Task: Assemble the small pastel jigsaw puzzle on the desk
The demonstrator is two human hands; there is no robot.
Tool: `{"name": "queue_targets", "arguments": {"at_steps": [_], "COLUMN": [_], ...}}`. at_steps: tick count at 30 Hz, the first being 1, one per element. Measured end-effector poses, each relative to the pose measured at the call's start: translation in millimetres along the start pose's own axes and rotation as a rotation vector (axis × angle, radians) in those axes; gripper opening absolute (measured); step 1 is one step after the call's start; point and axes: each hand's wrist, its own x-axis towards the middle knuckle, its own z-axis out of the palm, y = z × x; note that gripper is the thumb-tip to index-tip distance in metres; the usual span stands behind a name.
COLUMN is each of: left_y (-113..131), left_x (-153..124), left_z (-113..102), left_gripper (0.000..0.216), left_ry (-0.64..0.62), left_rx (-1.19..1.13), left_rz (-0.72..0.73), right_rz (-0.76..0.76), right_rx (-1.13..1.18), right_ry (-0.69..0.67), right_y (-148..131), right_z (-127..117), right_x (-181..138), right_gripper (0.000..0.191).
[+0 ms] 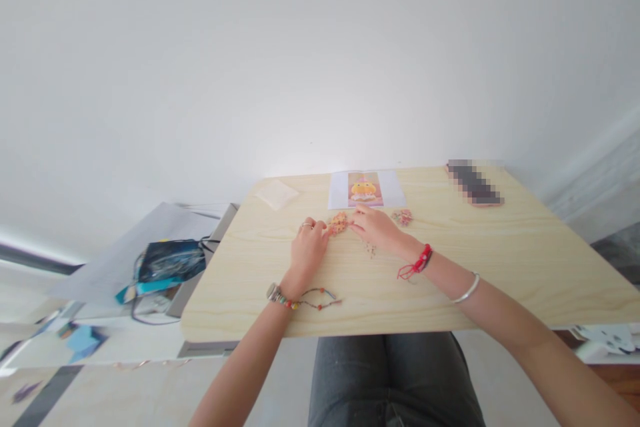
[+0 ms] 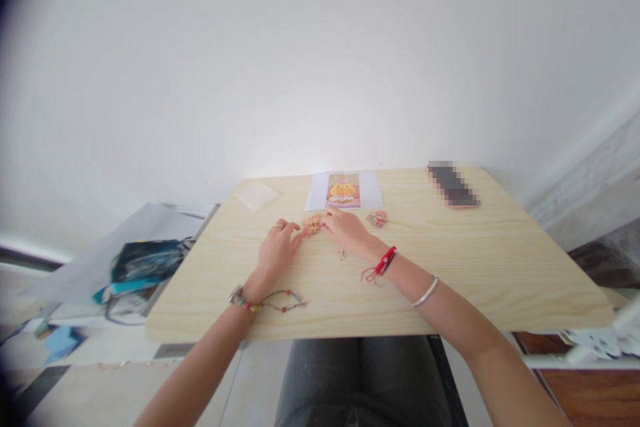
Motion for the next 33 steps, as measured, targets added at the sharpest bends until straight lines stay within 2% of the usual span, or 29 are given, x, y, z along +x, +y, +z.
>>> {"name": "queue_targets", "arguments": {"at_steps": [5, 9, 15, 25, 29, 33], "left_y": [16.8, 34.2, 55.0, 67.5, 65.9, 60.5], "left_x": [-11.3, -9.9, 7.1, 4.3, 4.7, 9.2], "left_z": [-11.1, -7.6, -1.1, 1.4, 4.8, 6.9], "left_gripper": [0.017, 0.019, 0.019, 0.018, 0.018, 0.019], "left_ry": [-0.048, -0.105, -0.147, -0.201, -0.166, -0.110], "left_rx": [-0.069, -0.111, -0.124, -0.119, -0.183, -0.403], "left_rz": [0.062, 0.167, 0.269, 0.219, 0.210, 0.242], "right_rz": [0.065, 0.058, 0.130, 0.169, 0.174, 0.187], "right_rx": [0.038, 0.030, -0.013, -0.022, 0.089, 0.242], "right_ry": [-0.019, -0.070, -0.084, -0.152, -0.103, 0.030], "right_y": [25.1, 29.5, 19.3, 20.0, 24.1, 23.5], "right_z": [-24.5, -29.5, -23.6, -16.7, -19.8, -28.7], "right_x": [-38.8, -55.1, -48.1, -31.2, -28.9, -36.7], "right_gripper": [0.012, 0.013, 0.014, 0.010, 0.005, 0.005]}}
